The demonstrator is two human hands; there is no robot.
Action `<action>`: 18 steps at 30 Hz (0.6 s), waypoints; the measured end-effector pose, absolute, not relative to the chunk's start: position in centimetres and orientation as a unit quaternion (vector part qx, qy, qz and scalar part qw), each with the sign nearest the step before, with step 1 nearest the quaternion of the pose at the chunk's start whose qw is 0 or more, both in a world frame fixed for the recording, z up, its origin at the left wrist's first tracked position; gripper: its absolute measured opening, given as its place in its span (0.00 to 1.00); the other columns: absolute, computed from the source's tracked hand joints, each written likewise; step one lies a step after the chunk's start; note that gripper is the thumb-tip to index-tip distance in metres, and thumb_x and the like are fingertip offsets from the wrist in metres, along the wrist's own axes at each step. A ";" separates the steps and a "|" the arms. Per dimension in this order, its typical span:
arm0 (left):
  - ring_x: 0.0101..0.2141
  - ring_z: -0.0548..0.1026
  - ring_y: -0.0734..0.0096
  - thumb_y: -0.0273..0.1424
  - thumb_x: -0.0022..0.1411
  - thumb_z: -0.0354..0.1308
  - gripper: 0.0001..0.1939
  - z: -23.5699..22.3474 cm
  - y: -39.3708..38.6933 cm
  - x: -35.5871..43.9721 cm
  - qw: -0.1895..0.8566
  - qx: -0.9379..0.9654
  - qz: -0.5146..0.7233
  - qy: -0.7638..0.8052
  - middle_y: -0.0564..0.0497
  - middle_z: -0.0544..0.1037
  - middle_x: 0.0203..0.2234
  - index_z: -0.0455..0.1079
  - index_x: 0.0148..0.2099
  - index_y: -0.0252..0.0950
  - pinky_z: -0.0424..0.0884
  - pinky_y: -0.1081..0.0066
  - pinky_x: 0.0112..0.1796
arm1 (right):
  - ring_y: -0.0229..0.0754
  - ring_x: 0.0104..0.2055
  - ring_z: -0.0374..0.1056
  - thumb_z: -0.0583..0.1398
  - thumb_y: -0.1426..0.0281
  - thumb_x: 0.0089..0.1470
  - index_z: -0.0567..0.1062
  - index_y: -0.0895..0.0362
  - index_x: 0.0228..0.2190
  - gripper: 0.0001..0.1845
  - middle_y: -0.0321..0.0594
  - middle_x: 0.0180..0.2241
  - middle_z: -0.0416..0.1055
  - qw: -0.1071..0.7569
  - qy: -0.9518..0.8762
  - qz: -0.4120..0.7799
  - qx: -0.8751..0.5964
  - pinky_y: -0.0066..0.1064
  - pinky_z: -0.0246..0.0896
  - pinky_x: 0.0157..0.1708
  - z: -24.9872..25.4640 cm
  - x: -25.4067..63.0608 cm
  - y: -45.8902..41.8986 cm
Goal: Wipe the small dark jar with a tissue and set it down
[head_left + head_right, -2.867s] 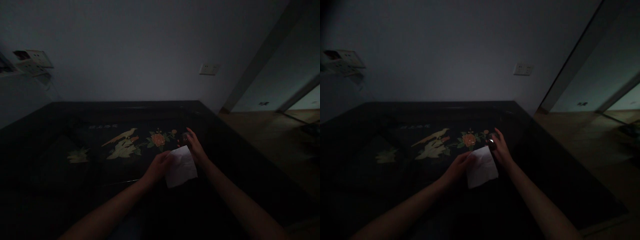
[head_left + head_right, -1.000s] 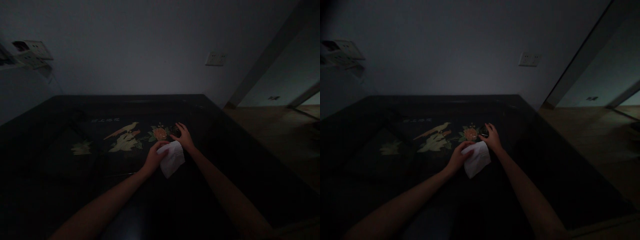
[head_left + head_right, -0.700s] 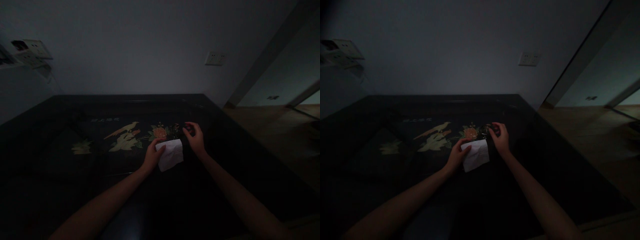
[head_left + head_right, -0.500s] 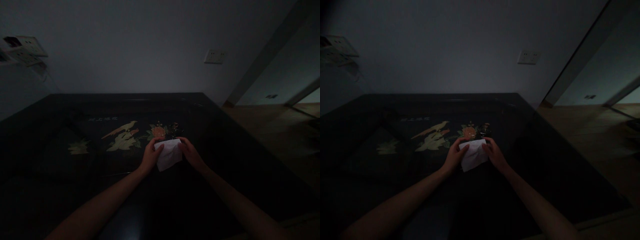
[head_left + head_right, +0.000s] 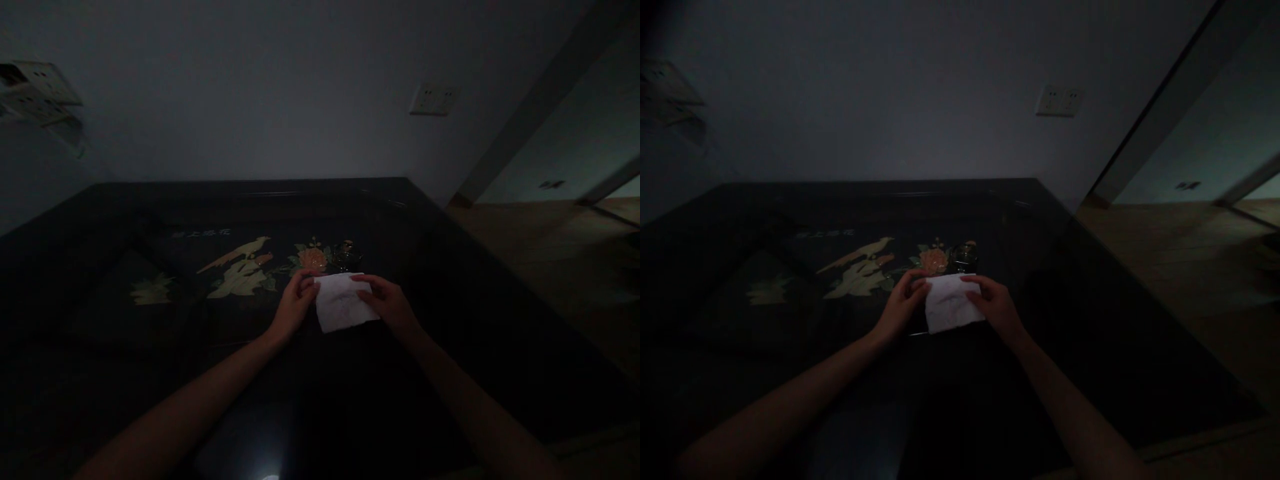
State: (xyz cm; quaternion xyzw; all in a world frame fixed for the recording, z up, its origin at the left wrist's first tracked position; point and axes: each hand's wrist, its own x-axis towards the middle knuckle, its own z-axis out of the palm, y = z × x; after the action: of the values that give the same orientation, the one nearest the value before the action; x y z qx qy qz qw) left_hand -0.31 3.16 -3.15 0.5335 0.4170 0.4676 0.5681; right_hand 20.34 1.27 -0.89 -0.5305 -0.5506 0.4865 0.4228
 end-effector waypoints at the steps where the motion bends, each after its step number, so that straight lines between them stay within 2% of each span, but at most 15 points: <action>1: 0.34 0.75 0.69 0.34 0.60 0.54 0.13 -3.2 3.2 -0.4 0.553 0.564 0.445 0.422 0.49 0.76 0.36 0.64 0.46 0.36 0.70 0.71 0.34 | 0.42 0.34 0.72 0.62 0.67 0.47 0.75 0.56 0.44 0.20 0.43 0.39 0.76 0.414 -0.552 0.487 -0.536 0.30 0.66 0.28 -0.8 20.7 1.4; 4: 0.45 0.72 0.62 0.29 0.58 0.55 0.13 -3.3 3.3 -0.6 0.450 0.676 0.385 0.439 0.46 0.74 0.44 0.69 0.46 0.36 0.69 0.62 0.45 | 0.41 0.32 0.71 0.62 0.68 0.46 0.75 0.57 0.47 0.23 0.44 0.40 0.76 0.381 -0.564 0.489 -0.545 0.31 0.66 0.28 -0.3 22.0 1.7; 6: 0.54 0.65 0.58 0.26 0.59 0.54 0.14 -3.3 2.9 -0.6 0.329 0.755 0.354 0.444 0.44 0.67 0.53 0.69 0.48 0.38 0.63 0.54 0.53 | 0.41 0.32 0.71 0.63 0.70 0.45 0.74 0.57 0.48 0.24 0.45 0.41 0.76 0.359 -0.574 0.486 -0.553 0.30 0.66 0.28 -0.1 23.0 2.1; 9: 0.59 0.58 0.56 0.25 0.61 0.52 0.18 -3.2 2.1 -0.3 0.205 0.834 0.300 0.415 0.42 0.61 0.59 0.66 0.53 0.39 0.58 0.51 0.57 | 0.40 0.32 0.71 0.62 0.72 0.46 0.74 0.57 0.49 0.25 0.46 0.44 0.75 0.341 -0.582 0.466 -0.572 0.29 0.66 0.27 -0.4 24.1 2.7; 12: 0.60 0.59 0.58 0.26 0.63 0.50 0.22 -3.1 1.3 0.4 0.172 0.872 0.264 0.374 0.42 0.62 0.60 0.59 0.59 0.38 0.60 0.52 0.57 | 0.40 0.31 0.71 0.61 0.73 0.46 0.73 0.59 0.50 0.26 0.46 0.43 0.75 0.321 -0.597 0.457 -0.575 0.28 0.65 0.25 -1.5 24.3 3.3; 15: 0.61 0.56 0.60 0.28 0.64 0.47 0.25 -3.1 1.2 1.3 0.155 0.888 0.220 0.374 0.41 0.60 0.61 0.53 0.63 0.35 0.57 0.54 0.59 | 0.39 0.31 0.71 0.61 0.74 0.45 0.74 0.59 0.48 0.25 0.46 0.43 0.75 0.315 -0.613 0.452 -0.567 0.28 0.65 0.25 -2.7 23.9 3.6; 18: 0.63 0.53 0.60 0.31 0.66 0.45 0.26 -3.0 1.8 2.3 0.130 0.901 0.158 0.382 0.39 0.56 0.63 0.51 0.64 0.31 0.53 0.55 0.60 | 0.38 0.29 0.69 0.61 0.74 0.45 0.75 0.58 0.47 0.24 0.43 0.40 0.76 0.314 -0.631 0.437 -0.559 0.27 0.64 0.25 -3.4 23.6 3.8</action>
State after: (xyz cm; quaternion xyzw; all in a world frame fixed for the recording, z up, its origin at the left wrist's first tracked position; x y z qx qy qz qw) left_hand 2.31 1.85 -3.04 0.9010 0.3825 0.1584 0.1296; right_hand 23.62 3.76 -3.37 -0.5594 -0.6307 0.4369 0.3138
